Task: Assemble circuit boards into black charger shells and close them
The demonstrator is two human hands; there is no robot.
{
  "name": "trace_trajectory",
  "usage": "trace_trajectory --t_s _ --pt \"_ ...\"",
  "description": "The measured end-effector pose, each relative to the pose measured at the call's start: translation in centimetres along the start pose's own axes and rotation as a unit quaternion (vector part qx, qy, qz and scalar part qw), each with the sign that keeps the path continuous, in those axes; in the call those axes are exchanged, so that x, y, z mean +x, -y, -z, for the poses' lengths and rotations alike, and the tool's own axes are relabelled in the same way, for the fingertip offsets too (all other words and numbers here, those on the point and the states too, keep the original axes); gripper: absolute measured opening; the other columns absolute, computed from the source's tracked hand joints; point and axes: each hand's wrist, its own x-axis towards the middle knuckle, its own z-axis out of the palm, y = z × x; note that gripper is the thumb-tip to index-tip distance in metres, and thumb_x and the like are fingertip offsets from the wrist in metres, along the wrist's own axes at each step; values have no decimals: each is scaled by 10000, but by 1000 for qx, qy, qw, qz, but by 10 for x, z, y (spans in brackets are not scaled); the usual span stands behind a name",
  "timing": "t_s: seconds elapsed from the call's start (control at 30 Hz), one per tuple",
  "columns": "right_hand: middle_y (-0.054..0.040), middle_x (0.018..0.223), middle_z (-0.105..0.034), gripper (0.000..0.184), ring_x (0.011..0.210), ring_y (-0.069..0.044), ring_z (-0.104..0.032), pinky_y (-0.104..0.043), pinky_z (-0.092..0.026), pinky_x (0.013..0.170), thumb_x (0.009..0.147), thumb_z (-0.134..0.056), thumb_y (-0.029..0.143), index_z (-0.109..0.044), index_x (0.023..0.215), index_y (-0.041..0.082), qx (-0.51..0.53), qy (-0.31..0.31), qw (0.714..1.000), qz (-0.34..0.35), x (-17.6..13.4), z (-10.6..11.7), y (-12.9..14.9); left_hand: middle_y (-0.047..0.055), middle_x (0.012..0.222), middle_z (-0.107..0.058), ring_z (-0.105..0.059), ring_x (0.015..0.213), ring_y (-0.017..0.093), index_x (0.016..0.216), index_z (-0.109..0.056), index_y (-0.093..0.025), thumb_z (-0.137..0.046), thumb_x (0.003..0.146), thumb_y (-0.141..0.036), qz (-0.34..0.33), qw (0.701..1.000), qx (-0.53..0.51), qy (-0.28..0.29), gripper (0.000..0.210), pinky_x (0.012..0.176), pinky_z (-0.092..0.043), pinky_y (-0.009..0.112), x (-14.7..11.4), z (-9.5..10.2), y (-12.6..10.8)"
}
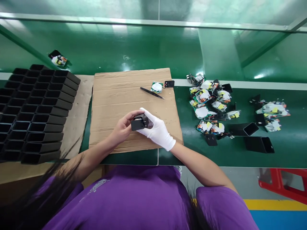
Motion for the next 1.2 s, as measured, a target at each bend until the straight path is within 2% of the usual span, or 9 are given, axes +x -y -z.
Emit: trace_trajectory --t_s 0.23,0.37,0.67,0.73,0.87,0.93,1.0,1.1,1.2 --pt "-45 1190 -708 753 1026 -200 -697 -336 -564 957 811 -679 397 -428 1499 220 -26 16 999 11 4 3 -6 144 1335 -643 -631 1219 242 1311 -598 -181 -603 906 -517 27 999 -23 29 526 986 -552 331 3 5 0" --pt "-59 1240 -695 759 1054 -209 -692 -350 -557 977 819 -667 418 -415 1508 224 -2 33 999 5 6 4 -7 134 1352 -629 -603 1255 225 1303 -599 -181 -614 913 -460 7 1000 1 -2 480 1074 -492 335 1 2 0" --pt "-68 1249 -701 727 1076 -243 -682 -376 -565 968 764 -712 420 -525 1431 197 21 -1 999 -24 2 -2 -3 128 1272 -676 -633 1204 220 1225 -632 -168 -607 912 -446 18 999 -21 -44 419 1055 -502 338 -4 -7 -1" --pt "-73 1275 -687 711 1099 -249 -673 -384 -559 977 762 -704 415 -536 1416 193 19 -8 1000 -22 4 -3 -3 120 1254 -684 -651 1160 229 1221 -642 -174 -642 882 -469 44 997 -51 -32 450 1002 -536 335 -1 -5 -3" --pt "-99 1285 -671 675 1138 -287 -654 -443 -527 1013 777 -680 447 -557 1387 185 -35 -4 999 -2 12 0 -6 112 1261 -671 -685 1054 265 1309 -599 -204 -661 823 -587 163 975 -149 -10 622 819 -611 349 8 -1 -5" --pt "-117 1337 -635 756 1196 -317 -621 -470 -500 1046 734 -734 456 -531 1410 187 -68 11 997 31 14 2 -8 106 1304 -643 -672 1089 296 1349 -567 -230 -642 806 -641 200 959 -199 -13 686 822 -616 396 10 1 -5" --pt "-118 1389 -599 792 1247 -320 -589 -466 -488 1061 729 -754 434 -496 1439 199 -84 7 995 56 13 2 -10 98 1343 -615 -638 1168 316 1389 -526 -261 -681 773 -633 195 955 -222 -13 736 889 -599 427 10 2 -4" --pt "-95 1307 -651 724 1128 -275 -655 -420 -539 976 779 -720 403 -494 1443 225 -88 -23 995 52 9 2 -13 99 1325 -621 -616 1217 308 1427 -469 -263 -817 677 -529 163 969 -184 -19 869 970 -562 400 10 3 -4" --pt "-45 1087 -722 749 841 -191 -696 -351 -579 810 784 -722 415 -460 1463 241 -28 -2 999 40 6 4 -9 130 1218 -685 -696 1075 308 1358 -508 -192 -756 677 -650 177 963 -191 -65 857 826 -615 383 11 7 -7"
